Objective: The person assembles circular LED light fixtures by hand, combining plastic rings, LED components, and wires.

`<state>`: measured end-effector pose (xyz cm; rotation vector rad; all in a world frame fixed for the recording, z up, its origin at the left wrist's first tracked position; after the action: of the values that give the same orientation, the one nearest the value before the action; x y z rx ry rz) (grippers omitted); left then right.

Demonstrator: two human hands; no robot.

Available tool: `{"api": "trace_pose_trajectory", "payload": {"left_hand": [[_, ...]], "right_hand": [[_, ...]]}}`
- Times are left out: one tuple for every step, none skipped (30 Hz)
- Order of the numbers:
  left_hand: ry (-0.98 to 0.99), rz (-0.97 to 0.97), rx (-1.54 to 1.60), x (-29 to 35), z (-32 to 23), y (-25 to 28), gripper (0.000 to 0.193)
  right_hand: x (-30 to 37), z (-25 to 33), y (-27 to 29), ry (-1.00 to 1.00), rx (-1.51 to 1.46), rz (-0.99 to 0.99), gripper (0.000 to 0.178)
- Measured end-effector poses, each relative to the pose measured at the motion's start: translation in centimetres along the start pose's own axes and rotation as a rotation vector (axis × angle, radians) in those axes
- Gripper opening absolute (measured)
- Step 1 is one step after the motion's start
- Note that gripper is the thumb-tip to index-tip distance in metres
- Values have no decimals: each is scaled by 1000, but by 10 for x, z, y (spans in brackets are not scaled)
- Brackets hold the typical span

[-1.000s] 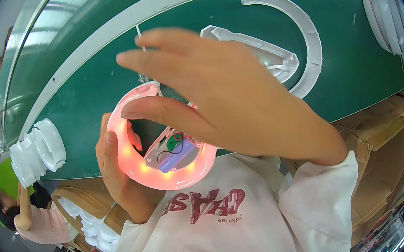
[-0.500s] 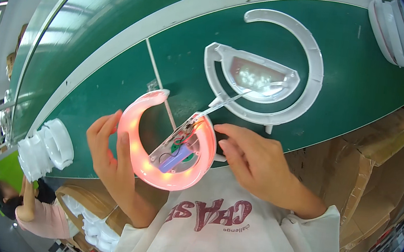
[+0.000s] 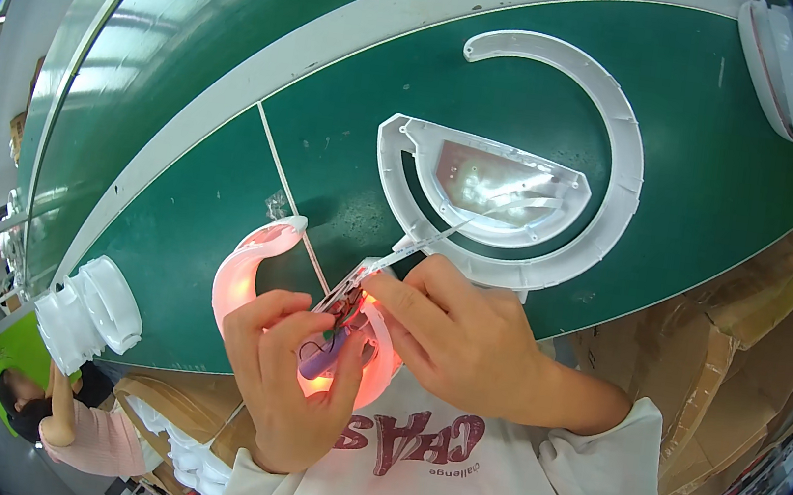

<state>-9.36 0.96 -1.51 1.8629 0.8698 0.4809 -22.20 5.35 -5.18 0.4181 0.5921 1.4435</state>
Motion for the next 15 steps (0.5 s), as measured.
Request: {"api": "trace_pose_trajectory", "payload": {"left_hand": [[42,20,95,-2,4,-4,32],[84,39,191,-5,9,-8,33],[97,40,189,-8,9,-7,33],[126,102,181,-14,9,-8,35],[152,166,177,-18,9,-11,36],[162,168,178,-21,11,-10,36],[185,228,192,-22,13,-13,37],[208,287,205,-24,14,-16,39],[217,288,207,-26,14,-16,39],[207,304,165,-29,13,-17,38],[198,319,120,-31,11,-17,37],[206,321,119,-32,10,-17,37],[220,324,89,-33,10,-17,36],[232,325,56,-33,10,-17,35],[237,327,54,-33,9,-18,35]], "right_hand": [[-1,0,-1,0,-8,10,40],[-2,1,-2,0,21,11,40],[-2,2,-3,1,50,13,41],[-2,3,-6,4,42,24,41],[-1,3,-7,2,65,2,41],[0,3,-8,0,88,-20,42],[0,4,-10,0,84,-11,42],[0,3,-11,-9,93,-11,43],[0,2,-11,-19,102,-12,43],[-1,1,-12,-19,98,-4,43],[-3,2,-11,-18,95,-3,43],[-3,1,-11,-18,93,-2,42],[-3,0,-12,-19,88,4,42],[-3,1,-12,2,106,-17,41],[-3,2,-11,22,125,-39,40]]}}
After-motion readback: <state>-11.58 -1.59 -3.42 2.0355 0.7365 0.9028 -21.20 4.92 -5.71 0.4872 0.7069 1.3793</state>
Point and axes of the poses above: each hand's wrist, its own x-axis away from the middle knuckle, its own y-axis out of the back of the hand, z = x × y, the point moved 8 cm from there along -x, towards the middle knuckle, and after that the axes turned 7 degrees about z, right-handed, at the moved point
